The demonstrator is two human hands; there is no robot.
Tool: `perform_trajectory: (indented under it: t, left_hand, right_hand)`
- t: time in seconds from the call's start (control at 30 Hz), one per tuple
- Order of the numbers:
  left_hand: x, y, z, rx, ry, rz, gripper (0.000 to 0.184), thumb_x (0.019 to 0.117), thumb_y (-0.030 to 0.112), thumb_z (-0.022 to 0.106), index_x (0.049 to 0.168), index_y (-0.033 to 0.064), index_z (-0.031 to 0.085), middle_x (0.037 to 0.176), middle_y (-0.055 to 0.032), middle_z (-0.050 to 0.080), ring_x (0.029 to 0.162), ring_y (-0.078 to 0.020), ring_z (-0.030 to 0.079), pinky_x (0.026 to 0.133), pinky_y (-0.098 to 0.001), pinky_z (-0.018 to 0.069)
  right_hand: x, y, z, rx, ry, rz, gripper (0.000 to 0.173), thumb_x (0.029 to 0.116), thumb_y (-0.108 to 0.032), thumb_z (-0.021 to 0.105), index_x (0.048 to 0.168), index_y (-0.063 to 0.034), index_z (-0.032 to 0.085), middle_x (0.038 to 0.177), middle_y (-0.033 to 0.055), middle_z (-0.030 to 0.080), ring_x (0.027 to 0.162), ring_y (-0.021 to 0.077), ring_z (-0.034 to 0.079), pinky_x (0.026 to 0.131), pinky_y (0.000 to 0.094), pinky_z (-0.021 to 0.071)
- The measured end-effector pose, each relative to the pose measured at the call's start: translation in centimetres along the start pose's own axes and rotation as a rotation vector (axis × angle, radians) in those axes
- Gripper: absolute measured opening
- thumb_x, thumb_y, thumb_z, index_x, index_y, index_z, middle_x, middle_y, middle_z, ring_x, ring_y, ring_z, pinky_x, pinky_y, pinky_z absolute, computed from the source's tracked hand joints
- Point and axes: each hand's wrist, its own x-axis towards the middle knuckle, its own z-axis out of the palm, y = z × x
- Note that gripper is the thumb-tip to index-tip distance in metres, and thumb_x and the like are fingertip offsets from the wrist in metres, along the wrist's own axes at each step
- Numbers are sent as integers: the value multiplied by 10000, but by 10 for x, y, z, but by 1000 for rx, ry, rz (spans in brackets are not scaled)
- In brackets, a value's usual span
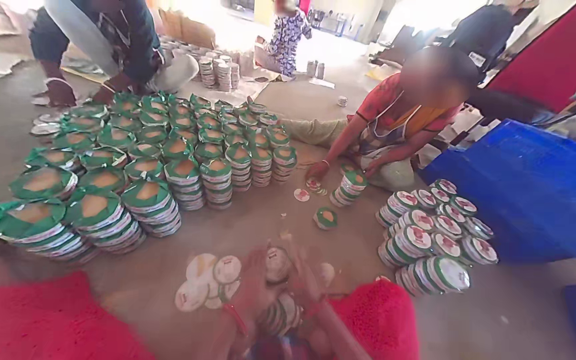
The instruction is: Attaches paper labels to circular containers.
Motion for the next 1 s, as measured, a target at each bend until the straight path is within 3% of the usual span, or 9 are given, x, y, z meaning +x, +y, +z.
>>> perform_trajectory:
  t: [0.27, 0.4, 0.47, 0.53, 0.63, 0.7, 0.8, 0.87, 1.0]
  left_hand:
    - [8, -9, 28, 56, 281, 72, 1273, 529, 335, 974, 1554, -33, 315, 1461, -254, 520, 1323, -456, 510, 1117, -587, 402]
    - [-1, 6, 22, -32, 413, 250, 1290, 506, 406, 948, 1524, -74, 317, 1423, -218, 571, 1282, -402, 559, 1084, -543, 449]
    - [-3, 19, 19, -37, 402, 328, 1297, 516, 412, 944, 1526, -79, 295, 1433, -214, 563, 1303, -374, 554, 1101, -530, 448]
    - [-6, 27, 11, -77, 401, 378, 1379, 568, 516, 926, 1566, -85, 188, 1491, -247, 496, 1365, -382, 497, 1126, -563, 410]
    - [-12, 23, -21, -315, 532, 418, 1374, 698, 675, 819, 1639, 99, 0, 1672, -205, 211, 1533, -308, 270, 1233, -497, 293]
    - [-16, 9, -48, -396, 716, 398, 1264, 802, 763, 654, 1631, 88, -21, 1682, -161, 199, 1524, -233, 286, 1212, -426, 324]
    - [-22, -6, -79, -446, 998, 241, 1065, 978, 721, 384, 1566, -104, 57, 1613, -257, 292, 1455, -241, 409, 1142, -403, 413]
    - [-22, -12, -85, -509, 1101, 147, 908, 1031, 643, 340, 1546, -91, 194, 1577, -211, 391, 1387, -200, 497, 1085, -372, 466]
    - [-27, 12, -77, -513, 1010, 79, 804, 1055, 484, 389, 1552, -112, 181, 1587, -266, 329, 1406, -196, 449, 1084, -318, 445]
  right_hand:
    - [-17, 13, -5, 458, 167, 365, 741, 1021, -163, 541, 1603, 45, 133, 1549, 254, 437, 1396, 268, 507, 1159, 399, 432]
    - [-20, -7, 0, 1029, 274, 399, 631, 1088, -480, 278, 1549, -51, 311, 1433, 140, 570, 1258, 211, 610, 1026, 388, 534]
    - [-11, -29, -7, 1351, 150, 543, 872, 969, -776, 172, 1391, -98, 523, 1233, 125, 699, 1114, 239, 689, 909, 446, 590]
    - [3, -32, -17, 1506, -18, 512, 920, 930, -825, 196, 1393, -118, 559, 1252, 156, 692, 1146, 295, 679, 941, 512, 580]
    - [28, -39, -32, 1181, -72, 220, 738, 1012, -599, 404, 1526, -69, 424, 1379, 147, 615, 1198, 254, 642, 980, 445, 564]
    - [35, -45, -37, 494, 11, -44, 660, 1032, -453, 454, 1496, 16, 460, 1490, 132, 545, 1324, 182, 561, 1088, 374, 496]
    - [27, -7, 2, -485, 79, -291, 607, 957, -590, 515, 1450, -245, 591, 1492, 126, 560, 1358, 417, 517, 1006, 644, 482]
    - [14, 24, 30, -684, -66, -262, 638, 923, -570, 605, 1502, -316, 518, 1531, 141, 516, 1364, 506, 473, 925, 718, 474]
    - [17, 24, 24, -640, -245, -166, 689, 932, -572, 623, 1552, -331, 443, 1585, 137, 446, 1417, 497, 407, 948, 694, 477]
